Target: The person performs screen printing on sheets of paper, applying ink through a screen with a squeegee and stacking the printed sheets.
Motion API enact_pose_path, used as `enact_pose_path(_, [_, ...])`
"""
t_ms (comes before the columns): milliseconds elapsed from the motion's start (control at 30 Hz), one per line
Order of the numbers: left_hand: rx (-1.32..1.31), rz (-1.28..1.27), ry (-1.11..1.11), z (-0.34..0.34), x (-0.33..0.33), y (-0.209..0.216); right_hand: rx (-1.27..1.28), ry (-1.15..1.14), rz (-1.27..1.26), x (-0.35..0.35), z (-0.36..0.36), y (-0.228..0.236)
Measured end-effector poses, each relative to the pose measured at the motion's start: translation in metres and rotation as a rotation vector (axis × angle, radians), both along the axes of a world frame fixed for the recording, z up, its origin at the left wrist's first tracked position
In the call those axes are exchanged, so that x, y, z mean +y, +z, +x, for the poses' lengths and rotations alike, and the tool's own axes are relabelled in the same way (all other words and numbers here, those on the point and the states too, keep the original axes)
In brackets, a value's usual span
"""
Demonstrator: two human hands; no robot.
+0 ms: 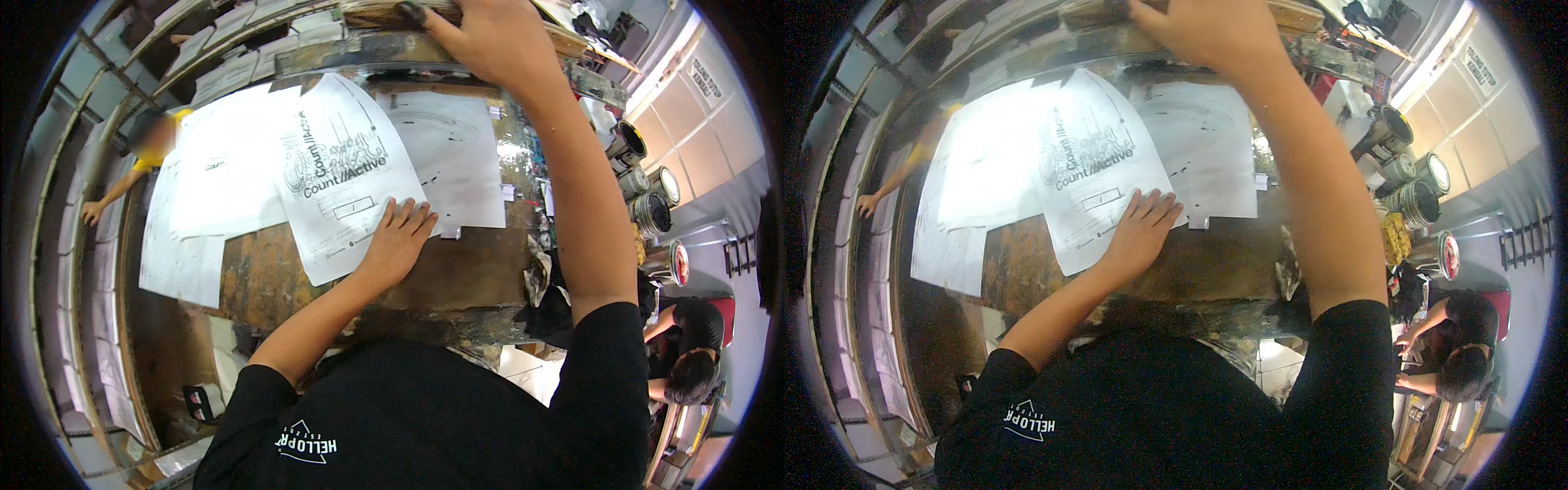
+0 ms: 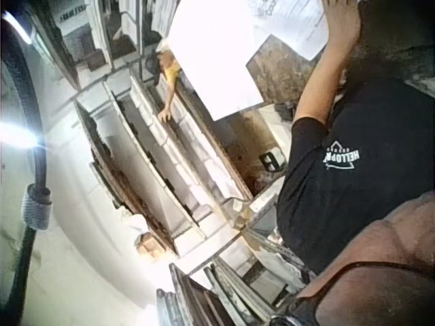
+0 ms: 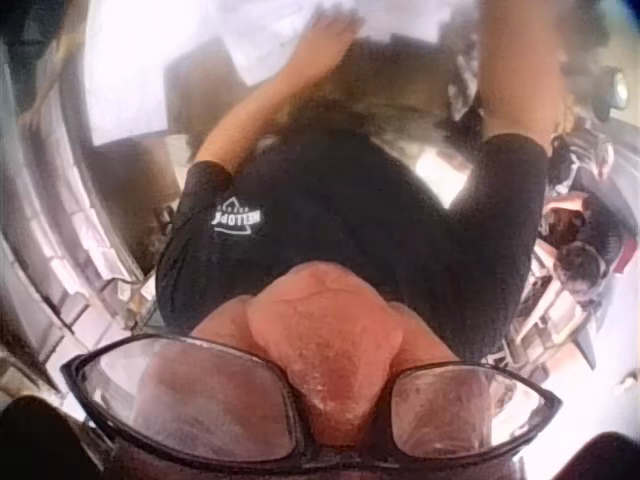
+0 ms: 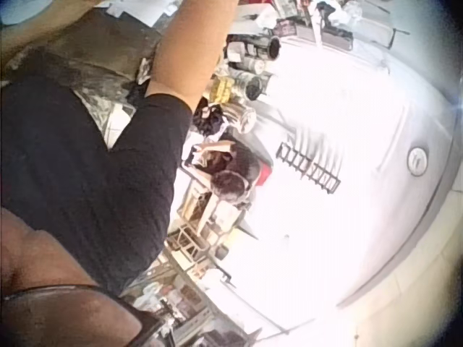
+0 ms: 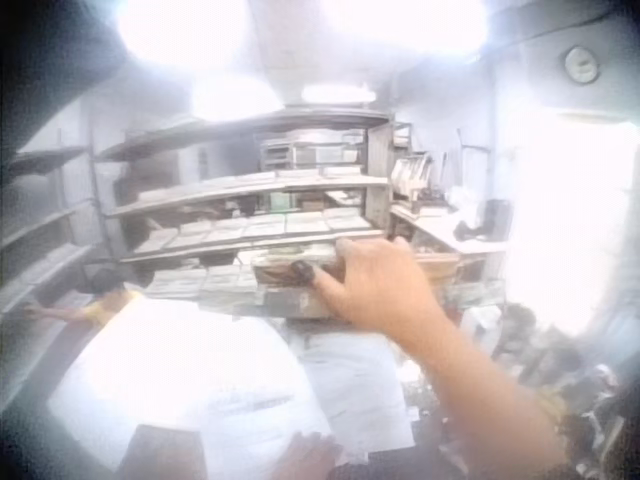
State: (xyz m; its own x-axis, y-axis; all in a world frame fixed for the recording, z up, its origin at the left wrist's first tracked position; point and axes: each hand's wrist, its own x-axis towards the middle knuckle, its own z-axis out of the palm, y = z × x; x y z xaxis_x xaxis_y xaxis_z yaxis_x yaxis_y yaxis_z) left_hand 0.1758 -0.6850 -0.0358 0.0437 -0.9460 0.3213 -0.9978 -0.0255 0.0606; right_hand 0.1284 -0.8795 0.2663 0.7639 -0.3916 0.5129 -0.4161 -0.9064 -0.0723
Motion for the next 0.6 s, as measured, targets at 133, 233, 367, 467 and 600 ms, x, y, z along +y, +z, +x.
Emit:
enact_pose_path(133, [0.038,0.075,-0.08,-0.007,-0.05,-0.023,-0.009,-0.007,-0.062,-0.009,0.004,-0.005])
enact_pose_path(233, [0.12,0.091,-0.192,-0.014,-0.084,-0.025,-0.015,-0.012,-0.072,-0.015,0.004,-0.005])
enact_pose_path(367, [0.15,0.143,-0.335,-0.016,-0.113,-0.03,-0.054,0.007,-0.07,0.001,-0.003,0.0])
enact_pose_path(467, [0.169,0.201,-0.426,-0.019,-0.12,-0.034,0.016,-0.003,0.005,-0.007,0.001,0.006])
enact_pose_path(600, [0.191,0.195,-0.471,-0.021,-0.12,-0.037,0.002,-0.063,-0.008,0.002,0.004,0.002])
